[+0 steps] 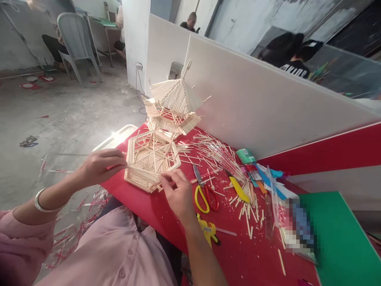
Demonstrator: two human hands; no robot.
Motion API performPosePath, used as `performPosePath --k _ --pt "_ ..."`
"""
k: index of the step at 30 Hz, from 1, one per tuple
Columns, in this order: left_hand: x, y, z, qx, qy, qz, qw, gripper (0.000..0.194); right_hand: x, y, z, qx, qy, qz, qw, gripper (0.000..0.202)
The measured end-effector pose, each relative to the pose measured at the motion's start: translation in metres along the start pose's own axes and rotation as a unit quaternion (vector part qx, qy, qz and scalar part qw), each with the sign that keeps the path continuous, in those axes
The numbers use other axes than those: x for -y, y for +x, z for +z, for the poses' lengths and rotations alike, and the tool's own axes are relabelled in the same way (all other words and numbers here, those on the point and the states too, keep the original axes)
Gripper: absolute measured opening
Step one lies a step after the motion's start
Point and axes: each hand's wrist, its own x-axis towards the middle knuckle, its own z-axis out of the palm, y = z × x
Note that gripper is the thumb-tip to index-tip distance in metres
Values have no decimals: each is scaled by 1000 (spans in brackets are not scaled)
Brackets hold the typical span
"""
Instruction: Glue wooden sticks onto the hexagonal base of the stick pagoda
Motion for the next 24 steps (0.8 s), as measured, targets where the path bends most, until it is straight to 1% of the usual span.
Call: performPosePath --k 4,14,19,24 --pt "4 4 -1 7 -5 4 1000 16 -1 -1 1 3 7 11 1000 15" --pt "9 5 -3 -1 34 21 999 17 0 -5 6 1 23 8 1000 14" --pt "11 8 -4 -11 61 43 997 19 1 -7 8 -5 31 9 999 15" --pt "11 9 -3 -12 57 40 997 20 3 -8 8 -12 33 7 999 14"
